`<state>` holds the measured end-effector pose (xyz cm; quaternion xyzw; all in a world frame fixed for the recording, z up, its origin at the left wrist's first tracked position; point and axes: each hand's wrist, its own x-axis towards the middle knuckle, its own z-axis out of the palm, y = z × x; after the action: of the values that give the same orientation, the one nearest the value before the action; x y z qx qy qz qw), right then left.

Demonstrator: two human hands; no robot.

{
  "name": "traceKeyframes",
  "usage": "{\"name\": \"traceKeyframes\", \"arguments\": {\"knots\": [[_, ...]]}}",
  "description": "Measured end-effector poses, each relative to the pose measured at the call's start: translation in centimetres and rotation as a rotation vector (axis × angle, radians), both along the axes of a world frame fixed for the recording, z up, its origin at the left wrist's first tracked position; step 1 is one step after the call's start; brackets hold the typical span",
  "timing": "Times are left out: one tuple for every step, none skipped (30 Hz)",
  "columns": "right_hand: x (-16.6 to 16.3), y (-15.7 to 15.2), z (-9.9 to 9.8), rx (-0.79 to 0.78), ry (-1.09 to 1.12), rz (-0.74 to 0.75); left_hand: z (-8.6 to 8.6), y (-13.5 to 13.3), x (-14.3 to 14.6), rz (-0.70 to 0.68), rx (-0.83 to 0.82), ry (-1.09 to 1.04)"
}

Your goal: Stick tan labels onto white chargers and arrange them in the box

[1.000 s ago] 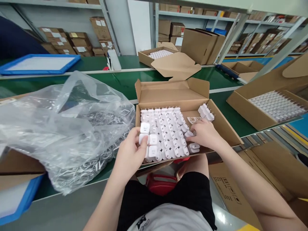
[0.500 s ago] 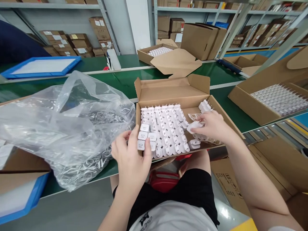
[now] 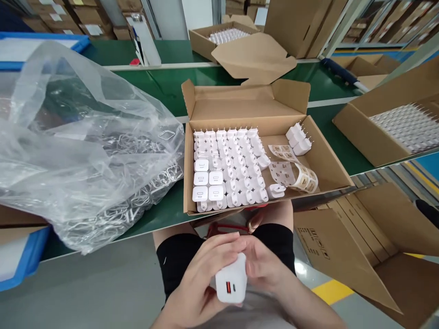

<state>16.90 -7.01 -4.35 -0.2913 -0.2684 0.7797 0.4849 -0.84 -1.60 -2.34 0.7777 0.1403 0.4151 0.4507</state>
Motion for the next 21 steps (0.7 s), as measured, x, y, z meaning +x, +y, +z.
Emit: {"name": "traceKeyframes", "arguments": {"knots": [[-0.8,-0.2,-0.9,-0.013,0.016,0.029,-0.2,-0.3,-0.4,0.026,-0.058,-0.006],[-1.3,-0.4,-1.6,-0.019,0.024,0.055,-0.3,-0.8,-0.7,0.065,-0.132,-0.018],[-1.7,-0.5,-2.1,-0.016,0.023,0.081,-0.5,-1.3,-0.9,0.112,-0.219,-0.039],[-1.9,-0.6,-2.4,-0.007,0.011,0.104,-0.7,-1.9,-1.1,0.168,-0.318,-0.064],[-1.8,-0.7,-2.6,0.01,-0.011,0.124,-0.8,-2.6,-1.2,0.23,-0.423,-0.091],[-1.7,-0.7,-2.8,0.033,-0.045,0.138,-1.0,-3.2,-1.2,0.297,-0.526,-0.118],[-1.3,-0.7,-2.8,0.059,-0.095,0.139,-1.2,-3.7,-1.2,0.361,-0.619,-0.141],[-0.8,-0.7,-2.7,0.087,-0.162,0.126,-1.3,-4.1,-1.1,0.419,-0.696,-0.155],[-0.2,-0.7,-2.5,0.117,-0.244,0.093,-1.4,-4.4,-1.1,0.456,-0.745,-0.156],[0.6,-0.8,-2.2,0.146,-0.333,0.041,-1.5,-4.4,-1.0,0.465,-0.755,-0.146],[1.6,-0.8,-1.8,0.178,-0.423,-0.022,-1.6,-4.3,-0.9,0.459,-0.719,-0.125],[2.6,-0.9,-1.3,0.212,-0.505,-0.091,-1.6,-4.0,-0.8,0.454,-0.643,-0.09],[3.7,-1.1,-0.7,0.25,-0.575,-0.16,-1.5,-3.8,-0.7,0.462,-0.542,-0.045],[4.9,-1.4,0.1,0.293,-0.633,-0.227,-1.4,-3.5,-0.4,0.483,-0.441,-0.003],[6.2,-1.8,0.9,0.336,-0.684,-0.293,-1.1,-3.3,-0.1,0.514,-0.371,0.031],[7.5,-2.2,1.8,0.378,-0.729,-0.357,-0.8,-3.2,0.3,0.542,-0.358,0.05],[8.9,-2.6,2.7,0.413,-0.772,-0.427,-0.4,-3.2,0.9,0.551,-0.405,0.047],[10.2,-2.9,3.7,0.441,-0.827,-0.506,0.1,-3.4,1.5,0.534,-0.494,0.02],[11.5,-3.1,4.6,0.467,-0.888,-0.593,0.6,-3.7,2.1,0.502,-0.613,-0.025],[12.6,-3.2,5.5,0.488,-0.96,-0.698,1.2,-3.9,2.7,0.464,-0.729,-0.079],[13.6,-3.0,6.4,0.516,-1.06,-0.79,1.7,-4.2,3.3,0.427,-0.833,-0.131]]}}
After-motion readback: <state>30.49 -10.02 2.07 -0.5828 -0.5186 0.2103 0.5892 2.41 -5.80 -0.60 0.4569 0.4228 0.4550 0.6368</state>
